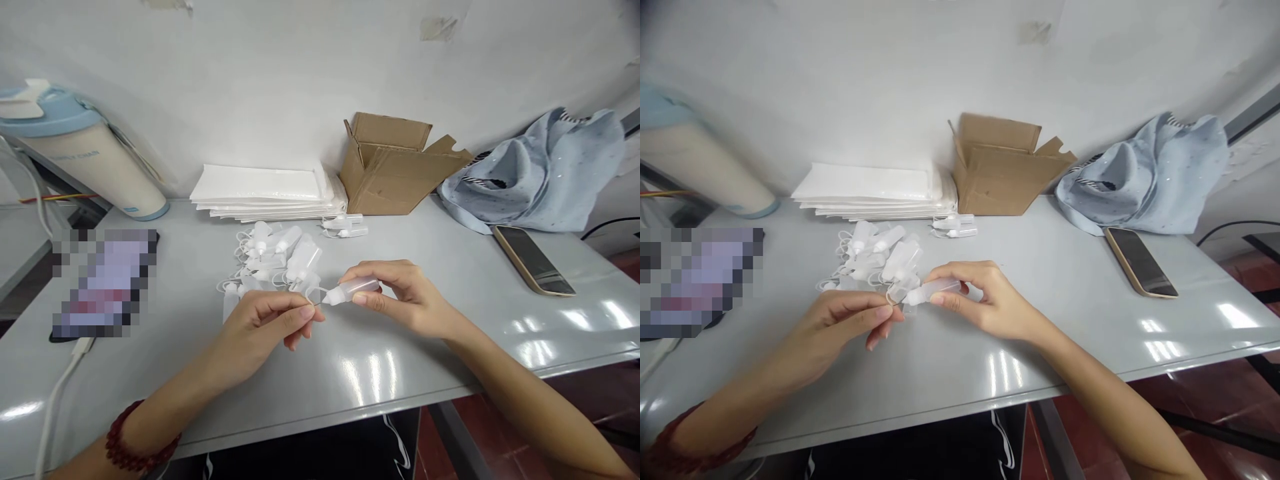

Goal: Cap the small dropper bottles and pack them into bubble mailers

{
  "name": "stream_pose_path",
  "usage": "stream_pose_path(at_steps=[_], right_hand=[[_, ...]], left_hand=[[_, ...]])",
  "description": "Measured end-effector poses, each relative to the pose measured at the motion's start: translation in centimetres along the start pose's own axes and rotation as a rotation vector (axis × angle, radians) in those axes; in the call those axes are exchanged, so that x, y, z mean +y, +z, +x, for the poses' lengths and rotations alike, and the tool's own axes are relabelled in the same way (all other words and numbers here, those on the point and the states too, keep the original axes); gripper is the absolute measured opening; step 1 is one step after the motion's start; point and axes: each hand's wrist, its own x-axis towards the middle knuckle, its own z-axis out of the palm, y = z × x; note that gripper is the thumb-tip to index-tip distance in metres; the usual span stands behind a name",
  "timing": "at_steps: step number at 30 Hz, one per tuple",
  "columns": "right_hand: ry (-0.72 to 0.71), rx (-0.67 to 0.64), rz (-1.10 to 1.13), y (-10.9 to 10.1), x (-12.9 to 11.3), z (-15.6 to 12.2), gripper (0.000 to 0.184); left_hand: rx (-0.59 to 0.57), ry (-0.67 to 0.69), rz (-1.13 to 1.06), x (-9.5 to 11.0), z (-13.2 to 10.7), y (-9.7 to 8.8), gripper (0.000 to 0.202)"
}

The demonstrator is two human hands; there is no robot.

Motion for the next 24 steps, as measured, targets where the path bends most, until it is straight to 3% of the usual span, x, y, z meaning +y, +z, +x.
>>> stream_pose_path(at_steps=[16,24], right_hand=[[-0.163,-0.035,-0.134,1.0,0.8,-0.1,0.018],[-0.351,0.065,-0.204,2.1,1.7,0.1,0.020]], left_hand=[[-0.081,-0.039,-0.027,-0.3,0.2,0.3,0.027],[-0.057,-0.027,-0.102,-0.7,0.1,0.6,0.025]])
